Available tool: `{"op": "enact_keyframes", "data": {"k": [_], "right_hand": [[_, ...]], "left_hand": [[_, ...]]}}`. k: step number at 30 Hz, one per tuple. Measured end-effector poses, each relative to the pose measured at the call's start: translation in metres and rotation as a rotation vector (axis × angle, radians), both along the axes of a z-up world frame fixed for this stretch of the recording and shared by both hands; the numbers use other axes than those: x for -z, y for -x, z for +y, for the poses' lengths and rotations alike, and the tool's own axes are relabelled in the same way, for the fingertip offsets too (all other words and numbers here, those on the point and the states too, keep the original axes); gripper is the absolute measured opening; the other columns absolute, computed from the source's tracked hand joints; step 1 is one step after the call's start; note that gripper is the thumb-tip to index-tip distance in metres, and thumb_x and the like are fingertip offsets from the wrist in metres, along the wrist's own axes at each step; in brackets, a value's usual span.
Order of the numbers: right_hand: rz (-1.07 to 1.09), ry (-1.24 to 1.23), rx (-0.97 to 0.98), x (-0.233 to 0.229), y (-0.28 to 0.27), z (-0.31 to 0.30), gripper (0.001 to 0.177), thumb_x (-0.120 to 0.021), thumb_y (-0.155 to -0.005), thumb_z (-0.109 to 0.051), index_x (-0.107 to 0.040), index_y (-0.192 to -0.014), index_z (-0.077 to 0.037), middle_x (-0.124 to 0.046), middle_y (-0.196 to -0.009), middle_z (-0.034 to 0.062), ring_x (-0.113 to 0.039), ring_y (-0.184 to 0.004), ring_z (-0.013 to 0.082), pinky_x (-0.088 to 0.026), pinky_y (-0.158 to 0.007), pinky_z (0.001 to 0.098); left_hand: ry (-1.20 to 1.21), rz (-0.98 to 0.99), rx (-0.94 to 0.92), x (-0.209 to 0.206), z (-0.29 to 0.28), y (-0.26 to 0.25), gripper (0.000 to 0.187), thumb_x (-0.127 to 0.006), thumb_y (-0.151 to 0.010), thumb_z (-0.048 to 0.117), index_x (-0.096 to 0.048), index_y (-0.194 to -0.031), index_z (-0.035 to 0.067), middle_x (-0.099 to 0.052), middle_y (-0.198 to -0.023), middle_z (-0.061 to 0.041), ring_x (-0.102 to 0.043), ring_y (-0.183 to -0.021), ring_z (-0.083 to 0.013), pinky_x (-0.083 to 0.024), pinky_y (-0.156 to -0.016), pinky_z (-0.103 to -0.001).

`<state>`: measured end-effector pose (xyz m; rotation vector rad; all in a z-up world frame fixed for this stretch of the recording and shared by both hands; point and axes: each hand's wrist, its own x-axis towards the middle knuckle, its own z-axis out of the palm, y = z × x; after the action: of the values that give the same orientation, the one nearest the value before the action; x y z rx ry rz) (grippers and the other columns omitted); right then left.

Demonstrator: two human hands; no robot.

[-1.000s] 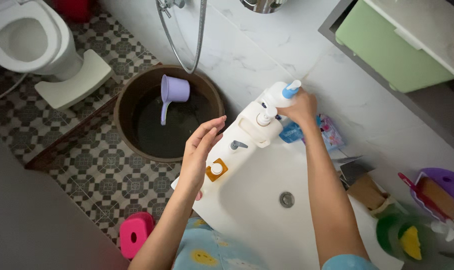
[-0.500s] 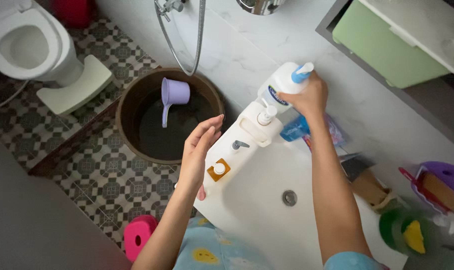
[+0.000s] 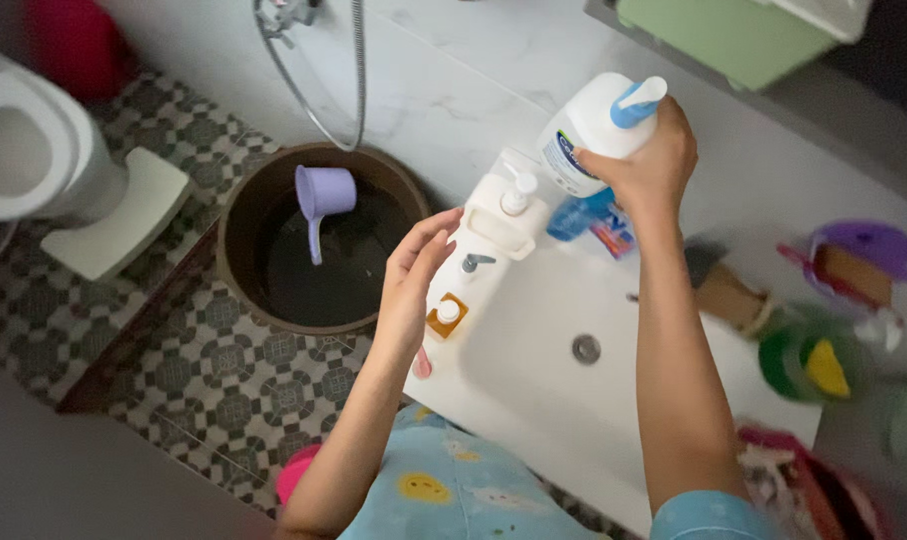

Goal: The person refills a small clear bottle with a pink pump by rinsing it under the tap and wiping it with a tissue. They then refill a second small clear bottle with a gray pump using a large white lotion bottle, screwing the pump back on afterward.

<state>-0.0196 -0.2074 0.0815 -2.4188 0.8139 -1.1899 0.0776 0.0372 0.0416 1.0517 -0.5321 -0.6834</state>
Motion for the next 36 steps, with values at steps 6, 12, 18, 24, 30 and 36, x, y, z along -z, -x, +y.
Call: {"op": "enact_keyframes", "data": {"k": [6, 12, 18, 24, 30, 36], "right_hand": [[-0.054, -0.031, 0.053, -0.009, 0.029, 0.026, 0.06, -0.087, -0.057, -0.021, -0.056, -0.104, -0.002, -0.063, -0.101, 0.013, -0.063, -0.093, 0.0273, -0.05, -0.082, 0.0362], [-0.079, -0.078, 0.058, -0.014, 0.048, 0.039, 0.057, -0.088, -0.06, -0.02, -0.056, -0.104, -0.002, -0.065, -0.099, 0.0119, -0.066, -0.092, 0.0261, -0.052, -0.084, 0.0355], [-0.076, -0.048, 0.056, -0.016, 0.07, 0.053, 0.059, -0.088, -0.062, -0.021, -0.055, -0.106, -0.001, -0.064, -0.1, 0.0129, -0.065, -0.093, 0.0259, -0.051, -0.083, 0.035], [-0.146, -0.145, 0.043, -0.004, 0.102, 0.08, 0.056, -0.086, -0.063, -0.019, -0.055, -0.106, -0.001, -0.063, -0.1, 0.0118, -0.065, -0.094, 0.0248, -0.051, -0.085, 0.0332], [-0.077, -0.176, 0.232, 0.011, 0.144, 0.123, 0.059, -0.086, -0.06, -0.025, -0.056, -0.107, -0.004, -0.064, -0.097, 0.0093, -0.065, -0.091, 0.0221, -0.05, -0.081, 0.0323], [-0.036, -0.254, 0.389, 0.035, 0.19, 0.168, 0.064, -0.085, -0.054, -0.026, -0.057, -0.106, -0.004, -0.064, -0.095, 0.0104, -0.064, -0.088, 0.0237, -0.05, -0.078, 0.033]], "left_hand": [[0.002, -0.02, 0.087, 0.0, -0.003, 0.002, 0.031, -0.048, -0.092, 0.018, -0.056, -0.117, 0.002, -0.057, -0.124, -0.009, -0.048, -0.119, -0.0167, -0.032, -0.103, -0.03], [-0.041, -0.066, 0.104, -0.001, -0.006, 0.01, 0.032, -0.048, -0.091, 0.018, -0.056, -0.118, 0.005, -0.056, -0.125, -0.008, -0.045, -0.123, -0.0173, -0.031, -0.104, -0.032], [-0.109, -0.088, 0.164, 0.0, -0.009, 0.018, 0.034, -0.047, -0.09, 0.021, -0.057, -0.119, 0.005, -0.057, -0.125, -0.008, -0.047, -0.121, -0.0205, -0.033, -0.102, -0.034], [-0.05, -0.113, 0.31, 0.021, -0.024, 0.046, 0.04, -0.047, -0.092, 0.021, -0.047, -0.128, 0.004, -0.049, -0.134, -0.009, -0.04, -0.13, -0.0206, -0.028, -0.108, -0.034], [-0.043, -0.099, 0.428, 0.035, -0.03, 0.08, 0.043, -0.049, -0.092, 0.021, -0.044, -0.131, 0.003, -0.044, -0.138, -0.01, -0.036, -0.133, -0.023, -0.026, -0.109, -0.033], [-0.12, -0.108, 0.525, 0.047, -0.025, 0.121, 0.045, -0.05, -0.091, 0.025, -0.044, -0.131, 0.004, -0.044, -0.138, -0.01, -0.036, -0.132, -0.0223, -0.026, -0.108, -0.033]]}}
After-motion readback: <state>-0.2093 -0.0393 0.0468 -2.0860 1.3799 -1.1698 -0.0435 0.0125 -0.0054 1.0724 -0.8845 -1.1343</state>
